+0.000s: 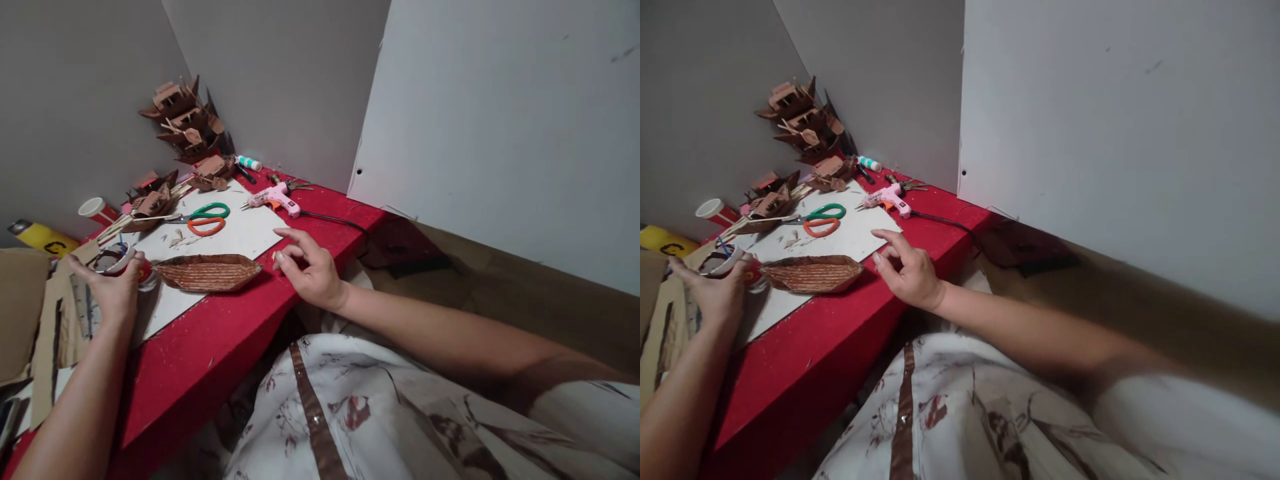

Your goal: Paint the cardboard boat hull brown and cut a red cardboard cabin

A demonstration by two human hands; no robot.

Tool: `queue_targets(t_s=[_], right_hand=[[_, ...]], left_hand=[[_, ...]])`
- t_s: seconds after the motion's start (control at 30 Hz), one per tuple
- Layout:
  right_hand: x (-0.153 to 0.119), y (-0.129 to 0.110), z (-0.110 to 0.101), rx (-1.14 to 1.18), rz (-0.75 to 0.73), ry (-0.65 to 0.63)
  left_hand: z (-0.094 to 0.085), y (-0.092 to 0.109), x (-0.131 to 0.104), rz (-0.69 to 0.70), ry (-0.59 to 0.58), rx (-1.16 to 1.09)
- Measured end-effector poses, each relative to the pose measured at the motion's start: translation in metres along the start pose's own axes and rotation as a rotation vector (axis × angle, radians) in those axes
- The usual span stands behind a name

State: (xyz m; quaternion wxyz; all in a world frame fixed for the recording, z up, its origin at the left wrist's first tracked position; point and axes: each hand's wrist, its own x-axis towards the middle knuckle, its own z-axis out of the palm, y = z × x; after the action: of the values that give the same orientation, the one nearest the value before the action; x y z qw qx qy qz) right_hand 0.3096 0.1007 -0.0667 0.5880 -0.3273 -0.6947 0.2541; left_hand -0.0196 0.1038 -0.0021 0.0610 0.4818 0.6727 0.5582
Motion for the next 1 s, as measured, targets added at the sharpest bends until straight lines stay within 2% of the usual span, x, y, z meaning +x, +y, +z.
queue_targets(t_s=[0.1, 0.23, 0.33, 0.53, 0.8, 1.0], right_hand=[[0.0002, 0.0003, 0.0004, 0.004, -0.007, -0.006], [-0.0001, -0.0002, 0.0000, -0.005, -0.018, 0.001], [-0.0008, -0.0005, -0.0009, 0.005, -0.031, 0.008], [-0.0025, -0.0022, -0.0018, 0.009, -0.039, 0.010], [-0.0030, -0.0052, -0.0024, 0.025, -0.035, 0.008], [-0.0026, -0.0024, -0.0009, 0.015, -0.052, 0.014]], left_hand=[[0.0003, -0.0016, -0.0012, 0.117, 0.110, 0.113], [-0.0012, -0.0046, -0.0018, 0.177, 0.100, 0.208], [-0.0018, -0.0054, -0.0014, 0.170, 0.087, 0.205], [-0.0008, -0.0025, -0.0014, 0.134, 0.162, 0.186], [-0.0038, -0.0011, -0.0027, 0.096, 0.155, 0.194], [-0.0074, -0.0078, -0.0005, 0.073, 0.144, 0.195]])
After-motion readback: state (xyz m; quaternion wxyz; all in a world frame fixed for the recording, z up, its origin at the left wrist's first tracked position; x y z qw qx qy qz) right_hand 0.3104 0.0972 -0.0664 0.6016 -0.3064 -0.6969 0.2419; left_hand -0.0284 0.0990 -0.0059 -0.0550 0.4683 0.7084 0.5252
